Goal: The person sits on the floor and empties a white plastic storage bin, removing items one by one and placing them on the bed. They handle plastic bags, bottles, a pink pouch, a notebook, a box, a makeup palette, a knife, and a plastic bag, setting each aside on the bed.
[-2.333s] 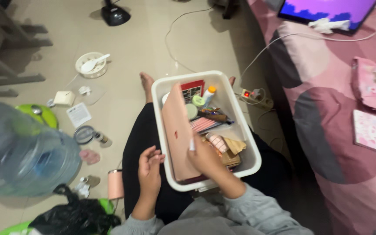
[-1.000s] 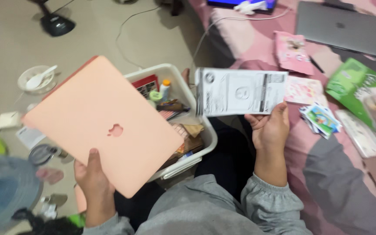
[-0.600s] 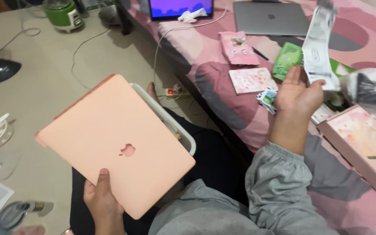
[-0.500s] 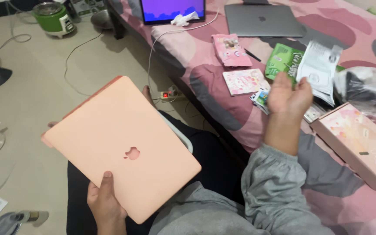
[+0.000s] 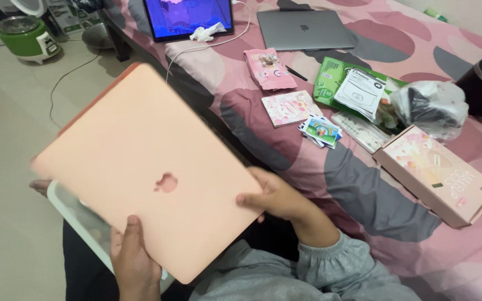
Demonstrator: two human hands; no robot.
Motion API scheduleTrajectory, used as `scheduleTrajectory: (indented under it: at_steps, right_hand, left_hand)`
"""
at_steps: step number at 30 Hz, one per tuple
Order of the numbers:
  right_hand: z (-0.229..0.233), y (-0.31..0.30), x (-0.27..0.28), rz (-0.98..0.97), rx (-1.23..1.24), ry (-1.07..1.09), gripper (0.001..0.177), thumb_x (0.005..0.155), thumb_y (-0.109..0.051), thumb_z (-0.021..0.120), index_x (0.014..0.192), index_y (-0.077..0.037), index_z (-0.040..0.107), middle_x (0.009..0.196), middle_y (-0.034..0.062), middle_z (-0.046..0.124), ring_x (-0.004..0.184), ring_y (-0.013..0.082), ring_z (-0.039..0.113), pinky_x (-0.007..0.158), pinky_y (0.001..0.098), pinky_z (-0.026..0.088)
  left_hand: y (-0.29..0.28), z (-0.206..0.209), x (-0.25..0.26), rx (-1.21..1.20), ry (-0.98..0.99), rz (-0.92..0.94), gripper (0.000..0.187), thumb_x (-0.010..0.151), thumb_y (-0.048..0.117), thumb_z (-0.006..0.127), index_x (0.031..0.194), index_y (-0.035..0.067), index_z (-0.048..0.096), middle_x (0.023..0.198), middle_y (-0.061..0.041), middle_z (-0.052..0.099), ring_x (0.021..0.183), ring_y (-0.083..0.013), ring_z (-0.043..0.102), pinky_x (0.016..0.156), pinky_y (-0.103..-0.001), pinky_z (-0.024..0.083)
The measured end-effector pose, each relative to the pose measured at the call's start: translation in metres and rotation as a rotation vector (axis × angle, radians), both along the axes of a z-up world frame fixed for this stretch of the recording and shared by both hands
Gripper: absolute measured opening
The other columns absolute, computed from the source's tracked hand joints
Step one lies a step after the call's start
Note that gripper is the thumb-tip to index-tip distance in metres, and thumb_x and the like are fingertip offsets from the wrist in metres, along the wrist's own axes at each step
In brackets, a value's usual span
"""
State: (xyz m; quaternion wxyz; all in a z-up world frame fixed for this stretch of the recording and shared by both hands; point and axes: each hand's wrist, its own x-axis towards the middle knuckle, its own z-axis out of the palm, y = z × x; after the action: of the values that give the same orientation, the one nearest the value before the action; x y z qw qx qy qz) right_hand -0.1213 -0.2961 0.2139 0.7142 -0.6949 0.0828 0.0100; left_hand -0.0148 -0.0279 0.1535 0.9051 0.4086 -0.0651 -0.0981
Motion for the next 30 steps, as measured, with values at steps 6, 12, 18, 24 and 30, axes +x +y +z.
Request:
scheduleTrajectory:
  at_steps: [6, 12, 18, 24, 30]
  right_hand:
    - [0.026, -0.045, 0.019, -0.337, 0.171, -0.369, 0.051, 0.096, -0.025, 0.071, 0.136, 0.002, 0.052, 0.098, 0.0079, 0.069, 0.065, 0.0122, 0.066, 0.044, 0.0252, 0.050]
    - [0.073, -0.162, 0.082, -0.724, 0.512, -0.664, 0.030, 0.105, -0.026, 0.057, 0.127, -0.006, 0.053, 0.104, 0.0126, 0.071, 0.079, 0.0257, 0.073, 0.050, 0.0262, 0.055]
    - [0.041, -0.324, 0.121, -1.032, 0.825, -0.711, 0.035, 0.103, -0.036, 0.052, 0.123, -0.009, 0.061, 0.104, 0.0148, 0.072, 0.085, 0.0295, 0.070, 0.065, 0.0378, 0.062]
    - [-0.013, -0.394, 0.114, -1.240, 1.063, -0.572, 0.043, 0.102, -0.041, 0.052, 0.129, -0.009, 0.058, 0.119, 0.0155, 0.068, 0.101, 0.0373, 0.067, 0.077, 0.0480, 0.065]
    - [0.007, -0.347, 0.116, -1.087, 0.998, -0.680, 0.048, 0.089, -0.016, 0.053, 0.136, -0.004, 0.048, 0.139, 0.0215, 0.057, 0.131, 0.0405, 0.055, 0.108, 0.0651, 0.046]
  left_hand:
    - [-0.018, -0.013, 0.010, -0.010, -0.136, -0.313, 0.064, 0.099, 0.032, 0.050, 0.153, 0.004, 0.029, 0.145, -0.023, 0.051, 0.128, -0.0293, 0.056, 0.108, -0.044, 0.042]
    - [-0.023, -0.083, 0.002, 0.078, 0.028, -0.347, 0.049, 0.103, 0.029, 0.045, 0.143, 0.000, 0.043, 0.128, -0.022, 0.060, 0.110, -0.0301, 0.064, 0.100, -0.044, 0.050]
    - [-0.025, -0.144, -0.018, 0.038, 0.096, -0.415, 0.042, 0.105, 0.022, 0.042, 0.140, -0.001, 0.047, 0.123, -0.021, 0.063, 0.103, -0.0290, 0.065, 0.091, -0.042, 0.050]
    - [-0.015, -0.145, -0.011, 0.094, 0.111, -0.331, 0.040, 0.105, 0.023, 0.042, 0.135, -0.001, 0.051, 0.118, -0.019, 0.064, 0.099, -0.0274, 0.066, 0.089, -0.041, 0.053]
    - [-0.003, -0.145, -0.003, 0.075, 0.120, -0.173, 0.036, 0.107, 0.024, 0.046, 0.134, 0.000, 0.052, 0.114, -0.015, 0.065, 0.096, -0.0243, 0.067, 0.088, -0.038, 0.053]
